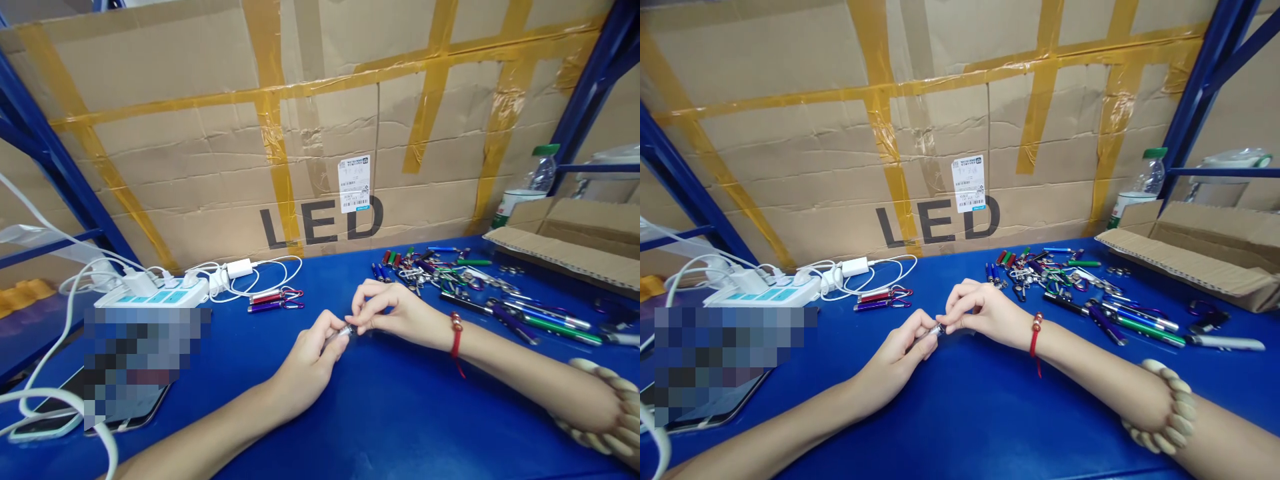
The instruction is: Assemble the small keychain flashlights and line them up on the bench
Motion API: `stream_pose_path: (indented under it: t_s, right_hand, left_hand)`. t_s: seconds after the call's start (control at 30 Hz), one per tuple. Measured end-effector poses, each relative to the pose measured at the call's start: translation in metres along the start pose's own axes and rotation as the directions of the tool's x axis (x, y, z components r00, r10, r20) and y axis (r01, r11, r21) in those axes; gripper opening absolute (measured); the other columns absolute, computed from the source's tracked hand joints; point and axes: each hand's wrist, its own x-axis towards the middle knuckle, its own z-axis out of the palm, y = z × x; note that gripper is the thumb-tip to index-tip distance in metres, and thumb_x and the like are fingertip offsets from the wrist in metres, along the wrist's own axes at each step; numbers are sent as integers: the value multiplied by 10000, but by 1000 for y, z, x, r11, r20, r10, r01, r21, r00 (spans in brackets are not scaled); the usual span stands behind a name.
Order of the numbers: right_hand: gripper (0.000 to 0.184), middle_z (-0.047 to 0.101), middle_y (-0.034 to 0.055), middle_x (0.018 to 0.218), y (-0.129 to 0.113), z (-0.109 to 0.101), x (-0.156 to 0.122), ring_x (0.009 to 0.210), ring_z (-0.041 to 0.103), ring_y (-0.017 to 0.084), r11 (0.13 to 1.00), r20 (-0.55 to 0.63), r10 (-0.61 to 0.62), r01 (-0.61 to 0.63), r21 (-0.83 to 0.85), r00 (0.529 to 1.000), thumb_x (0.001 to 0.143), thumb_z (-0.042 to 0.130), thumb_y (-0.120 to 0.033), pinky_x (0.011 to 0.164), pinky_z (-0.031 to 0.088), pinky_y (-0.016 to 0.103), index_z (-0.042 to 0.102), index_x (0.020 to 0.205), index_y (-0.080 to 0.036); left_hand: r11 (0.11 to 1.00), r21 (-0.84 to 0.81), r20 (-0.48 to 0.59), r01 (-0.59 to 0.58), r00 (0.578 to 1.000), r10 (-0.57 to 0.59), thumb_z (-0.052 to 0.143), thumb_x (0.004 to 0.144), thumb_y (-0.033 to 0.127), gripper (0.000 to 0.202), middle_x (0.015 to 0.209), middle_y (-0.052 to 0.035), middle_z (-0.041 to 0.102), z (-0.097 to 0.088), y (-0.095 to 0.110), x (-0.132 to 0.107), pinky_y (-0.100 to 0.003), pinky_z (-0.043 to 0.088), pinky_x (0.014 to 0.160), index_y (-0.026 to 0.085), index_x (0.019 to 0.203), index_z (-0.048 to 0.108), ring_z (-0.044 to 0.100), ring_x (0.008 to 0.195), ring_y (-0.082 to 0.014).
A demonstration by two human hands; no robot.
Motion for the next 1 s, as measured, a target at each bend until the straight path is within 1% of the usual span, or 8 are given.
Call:
stream_pose_path:
  t_s: [0.17,0.27,0.43,0.53,0.6,0.77,0.87,1.0]
  right_hand:
    - [161,627,28,726,2,1,-1,715,513,116,1000,-5,-30,30,1,1000,785,632,-250,673,414,268,715,664,-185]
    - [176,623,26,710,1,1,-2,701,513,117,999,-15,-42,42,-1,999,778,639,-289,664,415,271,708,649,-191]
    - [217,618,32,683,-5,3,-1,674,516,122,1000,-38,-22,22,6,999,747,662,-353,657,414,282,696,618,-182]
    - [255,613,29,661,-7,5,0,653,523,123,998,-54,37,-35,42,998,718,676,-405,656,416,288,685,606,-176]
    - [268,608,25,648,-8,6,0,645,535,123,990,-55,102,-96,104,993,683,700,-424,638,423,279,676,605,-168]
    - [284,589,13,646,-8,8,0,625,549,117,946,-35,264,-252,204,964,628,731,-432,578,427,248,662,598,-159]
    - [277,572,2,638,-11,10,0,593,535,104,934,-61,308,-290,210,949,623,733,-418,554,412,237,659,586,-154]
    - [219,576,-2,632,-13,11,1,580,525,94,930,-83,327,-306,202,941,643,723,-363,546,401,229,671,595,-155]
  left_hand:
    - [999,7,6,-34,999,34,374,872,265,125,585,72,381,0,-1,-2,-217,263,516,206,762,382,319,526,-103]
    - [995,60,-7,-75,997,75,376,869,246,124,570,79,346,0,0,-3,-221,244,513,211,750,369,296,515,-103]
    - [981,162,-45,-104,993,113,384,861,235,124,613,48,433,0,1,-4,-231,270,547,209,740,387,383,575,-124]
    - [978,186,-73,-97,991,112,398,856,239,133,659,22,495,0,1,-4,-236,307,568,209,726,391,441,626,-143]
    - [976,196,-93,-100,988,120,399,857,228,136,695,6,533,1,1,-4,-245,341,595,208,722,396,479,658,-154]
    - [966,218,-142,-136,975,169,398,867,204,130,812,-34,607,2,2,-4,-303,400,734,206,743,435,551,809,-196]
    - [962,235,-173,-139,968,182,407,865,193,123,810,-32,609,2,1,-4,-319,405,767,207,755,459,560,828,-200]
    - [964,225,-218,-141,957,191,422,859,197,114,791,-27,602,2,-1,-4,-315,411,776,206,760,477,561,816,-194]
